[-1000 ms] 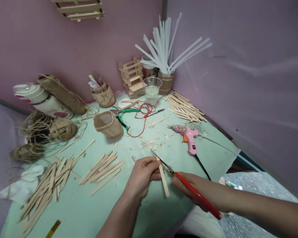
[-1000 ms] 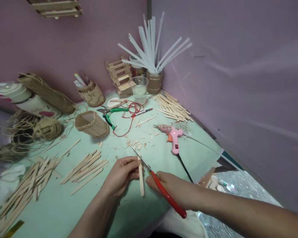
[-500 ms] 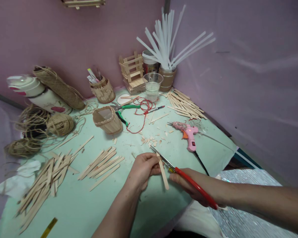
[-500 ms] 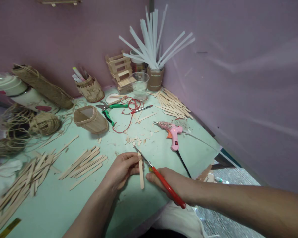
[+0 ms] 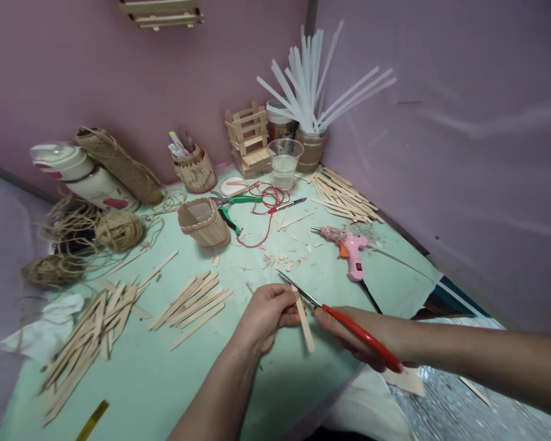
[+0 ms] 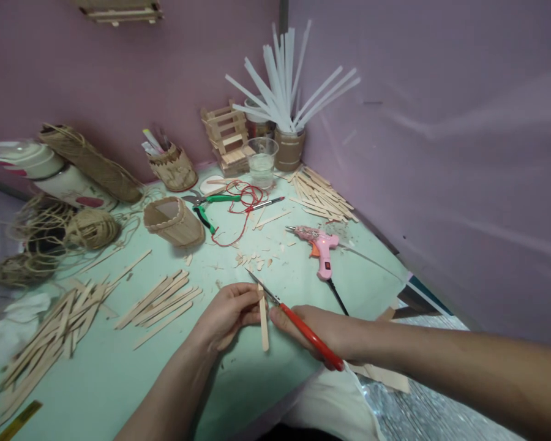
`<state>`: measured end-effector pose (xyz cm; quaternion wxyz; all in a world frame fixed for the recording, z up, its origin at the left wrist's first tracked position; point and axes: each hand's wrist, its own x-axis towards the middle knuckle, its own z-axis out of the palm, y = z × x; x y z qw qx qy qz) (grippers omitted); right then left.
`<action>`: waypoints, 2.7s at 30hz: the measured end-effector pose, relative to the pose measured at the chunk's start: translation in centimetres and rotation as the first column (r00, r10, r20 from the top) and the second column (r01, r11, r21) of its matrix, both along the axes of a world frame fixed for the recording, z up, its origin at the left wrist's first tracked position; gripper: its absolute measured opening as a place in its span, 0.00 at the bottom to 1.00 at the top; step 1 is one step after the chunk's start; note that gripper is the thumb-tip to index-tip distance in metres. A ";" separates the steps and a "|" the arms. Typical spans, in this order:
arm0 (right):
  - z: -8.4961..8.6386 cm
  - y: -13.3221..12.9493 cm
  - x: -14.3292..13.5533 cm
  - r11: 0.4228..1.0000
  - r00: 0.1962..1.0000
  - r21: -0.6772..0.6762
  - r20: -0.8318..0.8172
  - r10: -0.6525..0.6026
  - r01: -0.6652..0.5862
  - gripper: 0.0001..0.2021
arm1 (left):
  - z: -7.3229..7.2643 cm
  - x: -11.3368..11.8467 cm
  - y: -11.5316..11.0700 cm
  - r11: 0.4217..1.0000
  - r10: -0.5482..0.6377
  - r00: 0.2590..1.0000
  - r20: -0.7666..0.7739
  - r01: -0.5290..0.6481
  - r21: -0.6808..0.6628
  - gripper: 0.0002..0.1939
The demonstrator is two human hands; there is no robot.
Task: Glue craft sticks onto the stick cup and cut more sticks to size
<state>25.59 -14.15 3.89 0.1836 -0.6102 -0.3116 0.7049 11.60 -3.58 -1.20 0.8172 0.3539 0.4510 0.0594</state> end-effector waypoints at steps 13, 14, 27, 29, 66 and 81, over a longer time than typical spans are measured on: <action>-0.7 -0.8 -0.1 0.999 0.989 -0.013 0.142 -0.048 0.050 0.23 | 0.4 -0.1 0.2 1.000 -0.008 0.999 -0.037 0.008 0.019 0.08; -0.9 -1.2 0.0 0.998 0.986 0.000 0.160 -0.056 0.057 0.24 | 0.5 -0.2 0.3 1.000 -0.007 1.000 -0.031 0.008 0.026 0.08; -3.3 -0.9 -0.2 0.726 0.748 0.391 0.129 -0.652 0.566 0.18 | 0.9 0.0 -0.1 0.931 0.314 0.927 0.206 -0.343 0.123 0.12; -3.2 -0.4 -0.2 0.693 0.718 0.394 0.107 -0.687 0.604 0.18 | 0.9 0.0 -0.2 0.933 0.308 0.927 0.215 -0.339 0.120 0.13; -2.0 -2.9 0.4 0.956 0.936 0.277 0.352 -0.005 -0.099 0.17 | 0.9 0.1 -0.7 0.961 0.002 0.989 0.151 -0.043 0.273 0.13; -1.7 -3.0 0.9 0.967 0.951 0.237 0.310 0.021 -0.098 0.20 | 1.0 0.1 -0.9 0.978 -0.020 0.988 0.151 -0.012 0.206 0.14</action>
